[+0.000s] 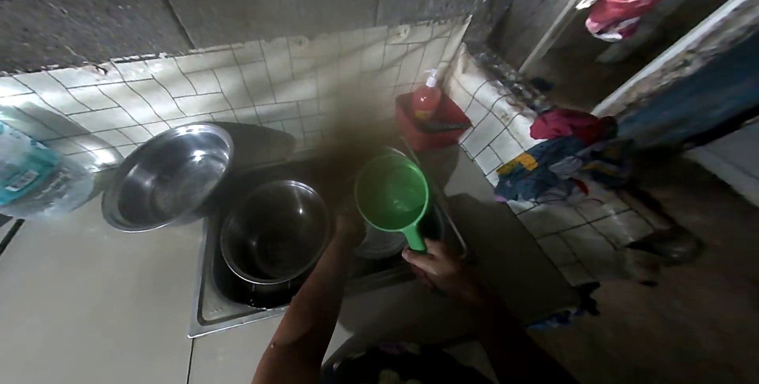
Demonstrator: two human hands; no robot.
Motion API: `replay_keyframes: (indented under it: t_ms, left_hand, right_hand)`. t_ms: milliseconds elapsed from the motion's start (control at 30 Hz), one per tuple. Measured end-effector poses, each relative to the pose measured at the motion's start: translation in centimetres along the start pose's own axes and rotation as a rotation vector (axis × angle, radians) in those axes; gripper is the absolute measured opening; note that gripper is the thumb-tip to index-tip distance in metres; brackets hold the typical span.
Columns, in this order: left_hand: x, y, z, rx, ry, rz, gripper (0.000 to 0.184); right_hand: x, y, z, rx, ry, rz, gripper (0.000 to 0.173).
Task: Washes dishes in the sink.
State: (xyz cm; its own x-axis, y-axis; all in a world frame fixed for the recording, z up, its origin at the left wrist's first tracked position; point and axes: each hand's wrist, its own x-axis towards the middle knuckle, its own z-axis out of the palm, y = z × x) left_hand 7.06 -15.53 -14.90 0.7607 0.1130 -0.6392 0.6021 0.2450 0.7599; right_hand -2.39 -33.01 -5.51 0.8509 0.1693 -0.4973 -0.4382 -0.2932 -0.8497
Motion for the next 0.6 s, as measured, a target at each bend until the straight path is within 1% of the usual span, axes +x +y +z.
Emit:
replay_keyframes:
  t_ms: [133, 233, 300, 367, 433, 500, 533, 567, 600]
  left_hand:
    - [-0.5, 0.5, 0.0, 0.019, 0.010, -0.061, 0.038]
    - [-0.7, 0.9, 0.1, -0.054, 0.041, -0.130, 0.039]
    - [-1.0, 1.4, -0.4, -0.111, -0.032, -0.146, 0.040]
    - [-1.1, 1.4, -0.9, -0.074, -0.185, -0.088, 0.032]
    - [-0.9, 1.6, -1.6, 0.062, -0.366, -0.010, 0.021]
    - [-0.9, 2.5, -1.6, 0.264, -0.434, 0.057, 0.017]
    - [-2.0, 3.7, -1.2, 0.419, -0.408, 0.087, 0.020]
    - [-3.8, 5.5, -0.6, 0.579, -0.366, 0.089, 0.027]
    - [-4.3, 6.5, -0.1, 0.711, -0.315, 0.081, 0.034]
  right_hand:
    - [0.3, 0.2, 0.1, -0.017, -0.004, -0.020, 0.008]
    - [0.3, 0.3, 0.2, -0.063, 0.008, -0.027, 0.008]
    - [0.4, 0.2, 0.3, -0.121, 0.029, -0.025, 0.009]
    - [0.5, 0.0, 0.3, -0.191, 0.048, -0.022, 0.015]
    - [0.5, -0.2, 0.4, -0.204, 0.075, -0.030, 0.018]
    - [0.5, -0.4, 0.1, -0.141, 0.069, -0.017, 0.016]
    - [0.4, -0.7, -0.1, -0.080, 0.058, -0.001, 0.013]
    - [0.2, -1.0, -0.3, 0.006, 0.046, 0.014, 0.010]
    - [0.1, -1.3, -0.5, 0.100, 0.035, 0.029, 0.007]
